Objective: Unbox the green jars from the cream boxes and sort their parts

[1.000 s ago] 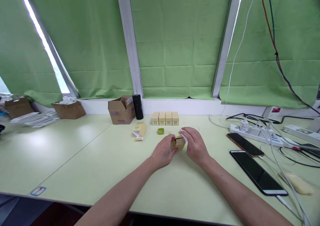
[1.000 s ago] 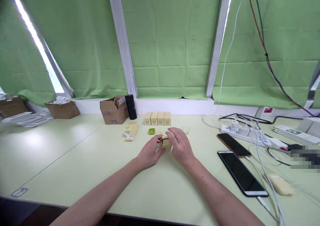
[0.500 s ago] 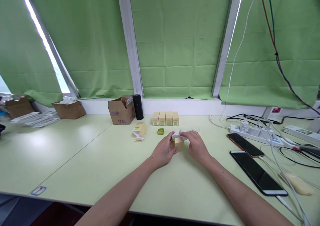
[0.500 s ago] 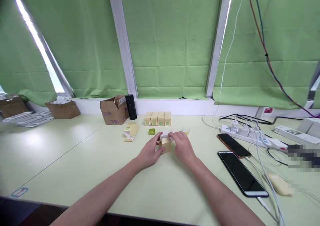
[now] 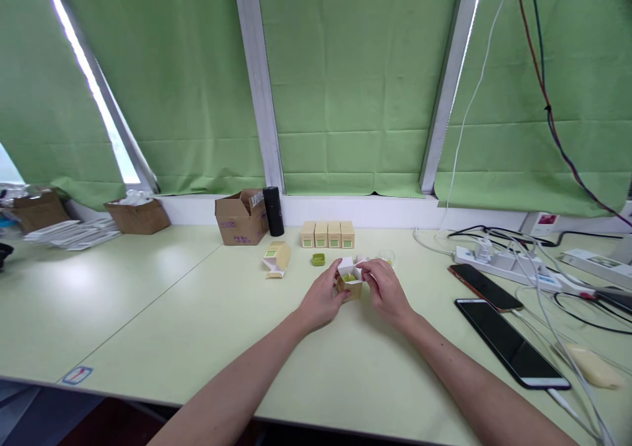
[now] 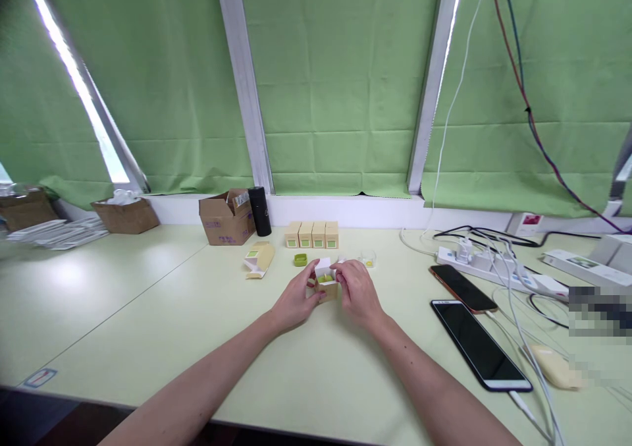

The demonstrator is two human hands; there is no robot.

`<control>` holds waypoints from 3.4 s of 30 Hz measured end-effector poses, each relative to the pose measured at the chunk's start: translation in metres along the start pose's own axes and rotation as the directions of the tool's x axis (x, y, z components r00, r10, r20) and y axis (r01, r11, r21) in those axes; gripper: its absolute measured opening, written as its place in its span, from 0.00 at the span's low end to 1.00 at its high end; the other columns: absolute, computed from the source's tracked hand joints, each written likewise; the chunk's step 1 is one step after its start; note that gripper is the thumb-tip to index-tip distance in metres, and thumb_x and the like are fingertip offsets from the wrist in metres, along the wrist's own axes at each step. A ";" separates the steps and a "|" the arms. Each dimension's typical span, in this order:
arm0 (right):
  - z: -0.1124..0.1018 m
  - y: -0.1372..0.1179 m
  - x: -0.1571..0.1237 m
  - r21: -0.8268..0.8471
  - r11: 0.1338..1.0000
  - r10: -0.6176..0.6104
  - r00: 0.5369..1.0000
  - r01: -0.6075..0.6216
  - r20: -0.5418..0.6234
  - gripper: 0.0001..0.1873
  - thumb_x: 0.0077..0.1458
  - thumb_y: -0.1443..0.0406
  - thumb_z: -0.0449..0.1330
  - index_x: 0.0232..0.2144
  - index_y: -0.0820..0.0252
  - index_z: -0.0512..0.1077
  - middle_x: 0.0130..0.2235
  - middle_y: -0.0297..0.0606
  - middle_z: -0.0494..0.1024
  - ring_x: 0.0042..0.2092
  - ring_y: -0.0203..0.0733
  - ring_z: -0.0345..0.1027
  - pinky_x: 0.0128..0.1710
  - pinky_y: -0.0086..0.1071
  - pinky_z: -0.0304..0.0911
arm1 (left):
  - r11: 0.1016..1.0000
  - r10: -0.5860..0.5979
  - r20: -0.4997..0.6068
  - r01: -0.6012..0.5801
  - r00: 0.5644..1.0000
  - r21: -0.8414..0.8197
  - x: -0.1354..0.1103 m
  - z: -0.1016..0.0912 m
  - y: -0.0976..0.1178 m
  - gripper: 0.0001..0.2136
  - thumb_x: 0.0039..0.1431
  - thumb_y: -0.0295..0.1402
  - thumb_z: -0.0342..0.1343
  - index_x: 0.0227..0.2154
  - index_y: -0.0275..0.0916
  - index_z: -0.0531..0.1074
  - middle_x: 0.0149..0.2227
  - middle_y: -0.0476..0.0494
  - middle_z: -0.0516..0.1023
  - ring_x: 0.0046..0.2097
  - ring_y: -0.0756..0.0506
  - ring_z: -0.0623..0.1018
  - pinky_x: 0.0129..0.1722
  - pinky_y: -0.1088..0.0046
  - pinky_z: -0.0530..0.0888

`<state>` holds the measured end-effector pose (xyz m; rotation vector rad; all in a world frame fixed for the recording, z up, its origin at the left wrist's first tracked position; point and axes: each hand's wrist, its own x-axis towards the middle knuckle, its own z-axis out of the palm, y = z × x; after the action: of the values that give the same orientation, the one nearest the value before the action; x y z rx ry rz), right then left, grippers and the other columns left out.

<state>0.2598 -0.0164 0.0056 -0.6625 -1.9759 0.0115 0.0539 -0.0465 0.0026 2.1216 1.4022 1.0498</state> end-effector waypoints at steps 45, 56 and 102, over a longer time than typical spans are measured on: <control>0.014 -0.021 -0.005 -0.117 0.970 0.214 0.977 -0.214 -0.016 0.06 0.58 0.71 0.58 0.34 0.56 0.73 0.43 0.46 0.72 0.43 0.51 0.70 0.39 0.47 0.75 | 0.769 0.432 0.076 -0.412 0.898 0.490 -0.002 -0.002 0.008 0.35 0.66 0.28 0.53 0.71 0.40 0.44 0.58 0.33 0.73 0.58 0.35 0.73 0.56 0.52 0.74; 0.022 -0.010 -0.006 0.197 0.901 0.408 0.910 -0.388 -0.076 0.09 0.63 0.62 0.56 0.29 0.55 0.69 0.34 0.40 0.74 0.33 0.45 0.69 0.31 0.39 0.72 | 0.685 0.471 0.079 -0.420 0.879 0.595 -0.002 -0.007 0.016 0.32 0.66 0.24 0.47 0.72 0.37 0.47 0.58 0.31 0.74 0.57 0.33 0.72 0.55 0.50 0.72; 0.012 -0.005 -0.006 0.186 0.746 0.599 0.766 -0.640 0.233 0.09 0.59 0.56 0.57 0.36 0.52 0.73 0.37 0.36 0.81 0.38 0.45 0.73 0.38 0.36 0.65 | 0.249 -0.269 -0.018 0.051 0.963 -0.967 0.022 -0.024 -0.013 0.12 0.59 0.34 0.62 0.44 0.35 0.78 0.49 0.36 0.81 0.46 0.39 0.81 0.41 0.62 0.79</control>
<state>0.2496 -0.0201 -0.0036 -1.1502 -1.7653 0.7432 0.0326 -0.0235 0.0175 0.9081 0.6040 1.4923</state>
